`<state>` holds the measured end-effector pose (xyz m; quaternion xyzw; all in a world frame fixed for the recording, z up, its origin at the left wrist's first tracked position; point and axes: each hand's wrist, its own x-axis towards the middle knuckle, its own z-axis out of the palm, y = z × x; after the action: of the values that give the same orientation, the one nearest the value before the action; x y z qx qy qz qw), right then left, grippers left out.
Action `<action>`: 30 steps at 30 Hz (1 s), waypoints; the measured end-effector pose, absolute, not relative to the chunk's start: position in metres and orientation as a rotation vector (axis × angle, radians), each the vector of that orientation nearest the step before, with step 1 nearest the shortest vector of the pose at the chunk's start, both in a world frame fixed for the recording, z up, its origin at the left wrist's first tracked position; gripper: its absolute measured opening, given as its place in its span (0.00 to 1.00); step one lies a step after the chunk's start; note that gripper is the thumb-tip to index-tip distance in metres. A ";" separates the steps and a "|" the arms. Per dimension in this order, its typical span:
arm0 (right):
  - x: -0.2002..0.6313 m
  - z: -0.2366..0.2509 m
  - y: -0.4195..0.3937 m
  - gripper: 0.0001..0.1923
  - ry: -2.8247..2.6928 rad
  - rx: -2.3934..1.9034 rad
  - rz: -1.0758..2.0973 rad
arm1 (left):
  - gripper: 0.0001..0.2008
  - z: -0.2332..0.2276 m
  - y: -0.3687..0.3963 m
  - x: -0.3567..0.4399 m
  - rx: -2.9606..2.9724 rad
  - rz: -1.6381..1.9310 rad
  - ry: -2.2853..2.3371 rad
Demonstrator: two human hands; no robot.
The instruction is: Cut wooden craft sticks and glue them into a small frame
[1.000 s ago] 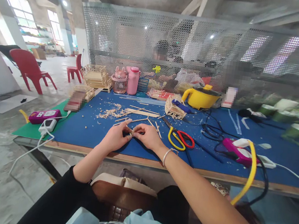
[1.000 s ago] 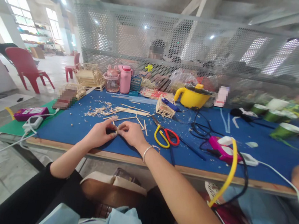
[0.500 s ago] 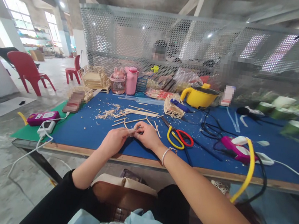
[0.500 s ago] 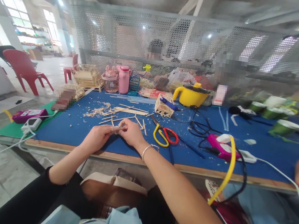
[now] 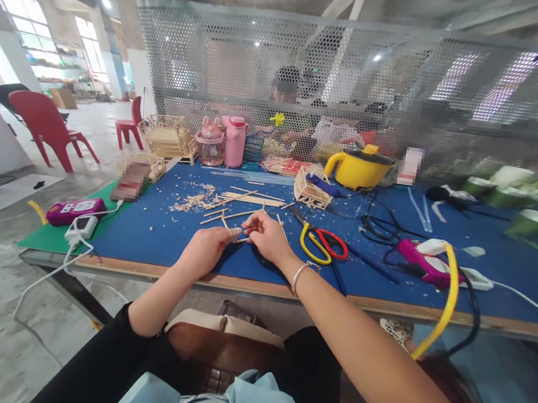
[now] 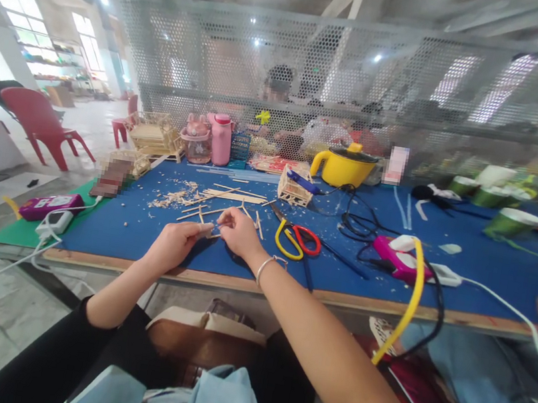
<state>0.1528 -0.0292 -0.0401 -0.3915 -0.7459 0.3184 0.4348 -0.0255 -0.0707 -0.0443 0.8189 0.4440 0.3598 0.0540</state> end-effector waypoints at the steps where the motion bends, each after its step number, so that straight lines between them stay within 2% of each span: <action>1: 0.153 -0.040 -0.028 0.11 -1.847 -0.991 0.779 | 0.17 -0.044 -0.070 -0.026 2.488 1.089 1.342; 6: 0.155 -0.037 -0.030 0.11 -1.884 -1.045 0.693 | 0.18 -0.044 -0.071 -0.026 2.438 1.121 1.320; 12: 0.154 -0.032 -0.034 0.10 -1.968 -1.060 0.598 | 0.21 -0.041 -0.074 -0.025 2.270 1.174 1.521; 18: 0.154 -0.031 -0.035 0.11 -2.034 -1.039 0.515 | 0.09 -0.037 -0.073 -0.024 2.355 1.024 1.544; 30: 0.152 -0.031 -0.035 0.11 -2.102 -1.001 0.470 | 0.08 -0.041 -0.070 -0.026 2.379 1.016 1.506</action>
<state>0.1521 -0.0353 -0.0309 -0.3908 -0.8208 0.1834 0.3740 -0.0256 -0.0701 -0.0411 0.7926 0.5018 0.3386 0.0739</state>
